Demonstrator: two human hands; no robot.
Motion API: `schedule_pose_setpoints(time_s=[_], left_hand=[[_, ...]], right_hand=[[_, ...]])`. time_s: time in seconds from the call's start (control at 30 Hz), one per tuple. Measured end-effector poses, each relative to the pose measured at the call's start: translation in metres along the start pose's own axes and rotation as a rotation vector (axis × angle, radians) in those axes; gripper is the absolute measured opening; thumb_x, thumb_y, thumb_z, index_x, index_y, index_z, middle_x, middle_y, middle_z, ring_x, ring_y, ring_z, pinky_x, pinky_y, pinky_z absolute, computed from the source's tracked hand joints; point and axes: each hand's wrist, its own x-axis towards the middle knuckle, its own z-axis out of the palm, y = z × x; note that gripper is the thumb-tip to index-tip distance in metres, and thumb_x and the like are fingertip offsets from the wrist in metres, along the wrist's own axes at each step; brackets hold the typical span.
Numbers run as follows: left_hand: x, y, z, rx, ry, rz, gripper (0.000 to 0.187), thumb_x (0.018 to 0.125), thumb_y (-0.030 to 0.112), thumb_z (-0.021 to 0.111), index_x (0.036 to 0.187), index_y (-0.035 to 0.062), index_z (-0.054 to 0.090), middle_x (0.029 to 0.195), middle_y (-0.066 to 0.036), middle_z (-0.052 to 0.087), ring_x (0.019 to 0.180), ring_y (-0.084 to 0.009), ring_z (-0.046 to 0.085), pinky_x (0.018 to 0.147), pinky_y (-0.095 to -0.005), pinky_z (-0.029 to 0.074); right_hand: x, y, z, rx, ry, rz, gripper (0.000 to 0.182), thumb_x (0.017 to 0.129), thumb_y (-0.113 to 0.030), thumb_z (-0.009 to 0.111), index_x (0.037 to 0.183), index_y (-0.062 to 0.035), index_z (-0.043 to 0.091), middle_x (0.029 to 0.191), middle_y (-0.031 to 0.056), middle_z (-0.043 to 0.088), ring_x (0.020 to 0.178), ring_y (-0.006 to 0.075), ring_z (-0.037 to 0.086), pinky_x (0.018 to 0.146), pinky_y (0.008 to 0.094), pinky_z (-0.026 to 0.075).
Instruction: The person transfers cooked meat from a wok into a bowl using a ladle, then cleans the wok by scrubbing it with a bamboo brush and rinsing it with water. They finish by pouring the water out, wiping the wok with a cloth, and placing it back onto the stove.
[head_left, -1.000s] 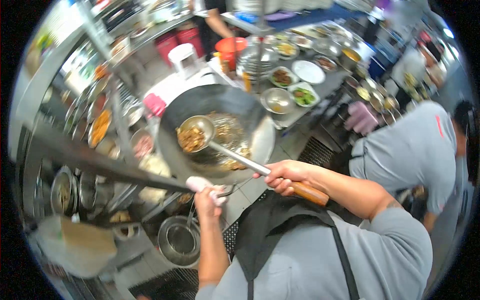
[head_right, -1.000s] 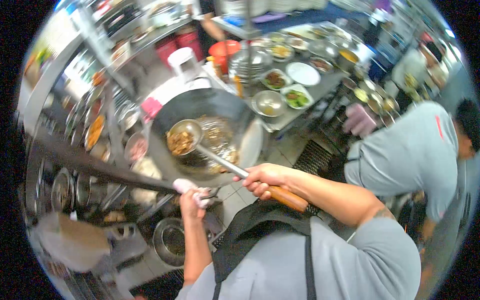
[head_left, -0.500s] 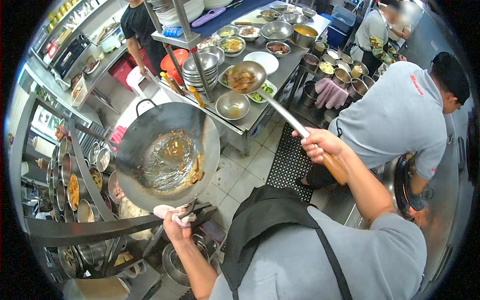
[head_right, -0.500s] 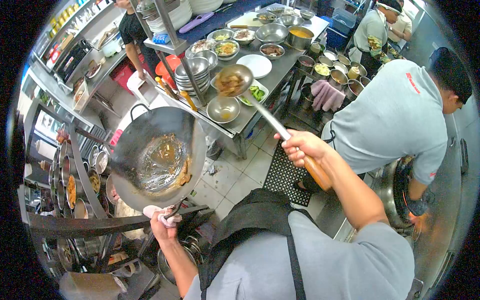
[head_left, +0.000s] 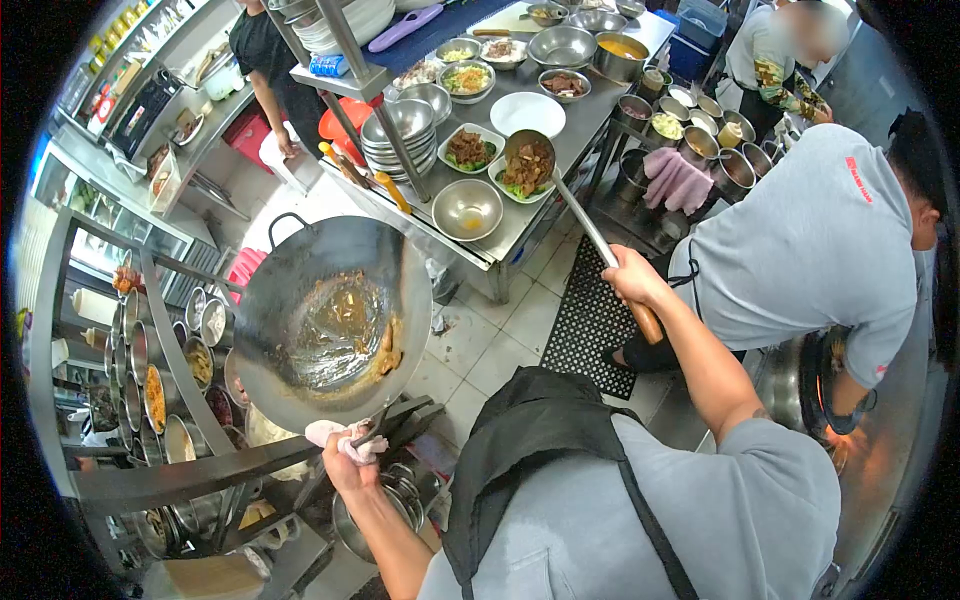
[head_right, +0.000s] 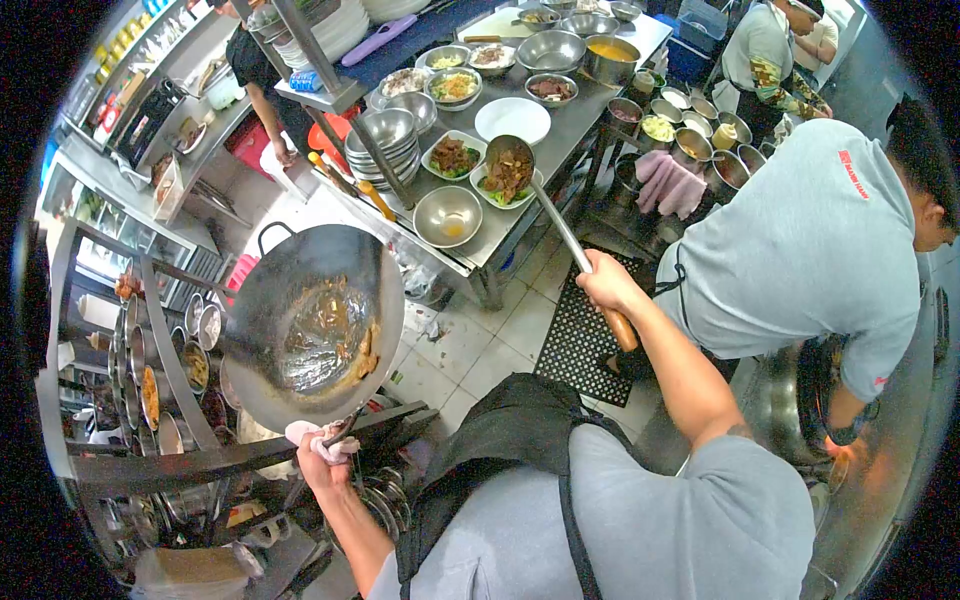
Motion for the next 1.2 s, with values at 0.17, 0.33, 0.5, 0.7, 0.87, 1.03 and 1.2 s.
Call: schedule_pose_setpoints(time_s=[0.17, 0.33, 0.5, 0.7, 0.87, 1.03, 1.2], left_hand=[[0.008, -0.003, -0.007, 0.024, 0.093, 0.062, 0.014, 0.077, 0.005, 0.049, 0.09, -0.0002, 0.045, 0.073, -0.015, 0.057, 0.065, -0.0274, 0.06, 0.053, -0.039, 0.055], [0.006, -0.003, 0.0, 0.001, 0.07, 0.035, 0.015, 0.074, 0.002, 0.051, 0.088, 0.0001, 0.046, 0.075, -0.016, 0.056, 0.065, -0.0281, 0.061, 0.055, -0.0392, 0.055], [0.014, -0.004, -0.01, -0.005, 0.037, 0.039, 0.013, 0.073, 0.001, 0.052, 0.085, 0.0006, 0.047, 0.073, -0.016, 0.057, 0.064, -0.0284, 0.061, 0.055, -0.0393, 0.055], [0.012, 0.0, 0.002, -0.006, 0.006, -0.037, 0.013, 0.072, 0.0, 0.052, 0.085, 0.0002, 0.048, 0.072, -0.015, 0.057, 0.062, -0.0285, 0.061, 0.054, -0.0388, 0.054], [0.018, -0.003, -0.008, 0.007, 0.027, -0.012, 0.014, 0.072, 0.001, 0.052, 0.086, 0.0003, 0.047, 0.073, -0.016, 0.057, 0.063, -0.0285, 0.061, 0.054, -0.0384, 0.054], [0.013, -0.002, 0.003, 0.027, 0.056, 0.016, 0.015, 0.072, 0.001, 0.052, 0.086, 0.0009, 0.047, 0.073, -0.015, 0.056, 0.063, -0.0289, 0.061, 0.054, -0.0379, 0.054], [0.008, -0.005, 0.008, 0.084, 0.077, 0.048, 0.007, 0.078, 0.006, 0.049, 0.084, 0.0025, 0.049, 0.074, -0.013, 0.058, 0.062, -0.0235, 0.06, 0.044, -0.0355, 0.052]], right_hand=[[0.01, 0.018, -0.003, -0.428, 0.207, -0.288, 0.044, 0.078, -0.01, 0.058, 0.121, 0.0011, 0.053, 0.089, 0.0262, 0.066, 0.084, 0.0395, 0.066, 0.078, 0.0448, 0.052], [0.01, 0.023, -0.006, -0.503, 0.265, -0.25, 0.044, 0.078, -0.009, 0.057, 0.121, 0.0006, 0.054, 0.095, 0.0309, 0.065, 0.093, 0.044, 0.064, 0.086, 0.0487, 0.049], [0.012, 0.028, -0.01, -0.541, 0.252, -0.284, 0.046, 0.079, -0.008, 0.057, 0.124, 0.0011, 0.051, 0.093, 0.0307, 0.065, 0.089, 0.0447, 0.064, 0.083, 0.0493, 0.05], [0.02, 0.022, -0.005, -0.482, 0.311, -0.291, 0.046, 0.078, -0.007, 0.057, 0.123, 0.0019, 0.052, 0.093, 0.031, 0.065, 0.09, 0.0447, 0.064, 0.084, 0.0493, 0.05], [0.021, 0.016, -0.002, -0.415, 0.325, -0.298, 0.044, 0.078, -0.009, 0.058, 0.12, 0.0024, 0.054, 0.098, 0.0301, 0.065, 0.095, 0.0441, 0.063, 0.086, 0.0484, 0.049], [0.018, 0.009, 0.002, -0.353, 0.331, -0.252, 0.043, 0.078, -0.012, 0.06, 0.119, 0.0015, 0.056, 0.101, 0.0282, 0.065, 0.097, 0.0423, 0.063, 0.086, 0.046, 0.049], [0.015, 0.012, 0.006, -0.313, 0.318, -0.237, 0.046, 0.078, -0.014, 0.061, 0.121, 0.0006, 0.056, 0.101, 0.0272, 0.065, 0.096, 0.041, 0.064, 0.086, 0.0447, 0.05]])
